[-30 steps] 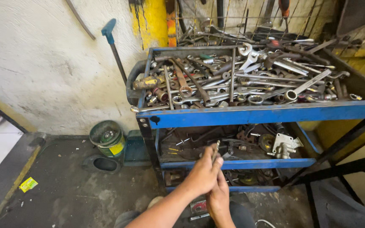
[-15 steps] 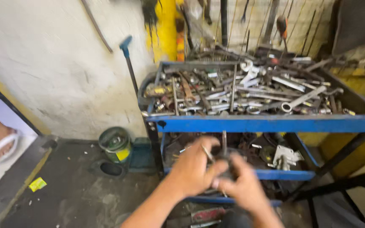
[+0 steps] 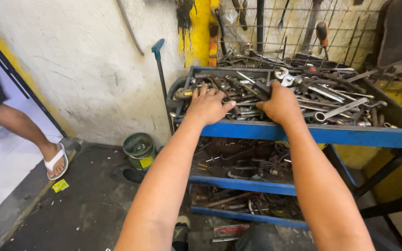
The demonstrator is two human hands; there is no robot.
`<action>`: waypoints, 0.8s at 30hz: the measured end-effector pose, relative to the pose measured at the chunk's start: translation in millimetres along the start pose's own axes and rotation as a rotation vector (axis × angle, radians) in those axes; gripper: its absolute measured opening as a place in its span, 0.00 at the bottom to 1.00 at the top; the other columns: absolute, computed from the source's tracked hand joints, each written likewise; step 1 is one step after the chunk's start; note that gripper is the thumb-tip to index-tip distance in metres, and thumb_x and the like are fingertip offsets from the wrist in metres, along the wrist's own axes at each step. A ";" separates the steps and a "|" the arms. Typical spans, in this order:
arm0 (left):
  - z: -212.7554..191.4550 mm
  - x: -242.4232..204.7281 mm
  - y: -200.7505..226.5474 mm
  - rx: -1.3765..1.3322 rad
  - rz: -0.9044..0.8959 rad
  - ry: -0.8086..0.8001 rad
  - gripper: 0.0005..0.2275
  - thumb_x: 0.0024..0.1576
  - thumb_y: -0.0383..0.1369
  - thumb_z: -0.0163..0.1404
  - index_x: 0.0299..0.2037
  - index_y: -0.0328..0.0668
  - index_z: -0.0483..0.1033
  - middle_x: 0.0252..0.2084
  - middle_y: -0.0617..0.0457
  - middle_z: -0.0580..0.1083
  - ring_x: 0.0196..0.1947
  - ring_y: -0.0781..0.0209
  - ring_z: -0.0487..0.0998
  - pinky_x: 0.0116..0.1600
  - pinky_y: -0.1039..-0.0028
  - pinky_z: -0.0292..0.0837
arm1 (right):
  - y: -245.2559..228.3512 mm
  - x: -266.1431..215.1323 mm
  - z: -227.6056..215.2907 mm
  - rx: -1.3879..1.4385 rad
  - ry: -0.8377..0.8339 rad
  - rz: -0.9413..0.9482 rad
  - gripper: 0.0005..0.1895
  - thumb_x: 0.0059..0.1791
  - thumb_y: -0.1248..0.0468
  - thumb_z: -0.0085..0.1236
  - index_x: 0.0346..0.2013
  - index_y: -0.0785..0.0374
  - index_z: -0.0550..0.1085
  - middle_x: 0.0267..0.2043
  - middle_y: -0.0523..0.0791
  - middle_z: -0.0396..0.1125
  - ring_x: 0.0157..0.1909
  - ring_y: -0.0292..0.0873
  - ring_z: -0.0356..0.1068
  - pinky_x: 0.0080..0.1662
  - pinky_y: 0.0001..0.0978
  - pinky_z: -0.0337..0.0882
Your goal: The person searches through a cluttered tool drawer and a red basket, picking up and inspecting various wrenches and sockets. They move items aside to locate specific tools and place some into a lower drawer.
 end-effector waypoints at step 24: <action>3.6 5.2 -4.1 -0.053 -0.021 -0.134 0.30 0.60 0.57 0.37 0.68 0.53 0.65 0.76 0.48 0.54 0.77 0.46 0.44 0.75 0.45 0.27 | -2.8 -6.1 -0.3 0.003 -0.009 -0.085 0.29 0.36 0.57 0.74 0.44 0.69 0.73 0.41 0.60 0.73 0.48 0.64 0.72 0.51 0.52 0.70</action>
Point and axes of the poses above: each hand's wrist, its own x-axis towards the middle knuckle, its own z-axis out of the palm, y = z × x, the point moved 3 cm from there along x, towards the middle knuckle
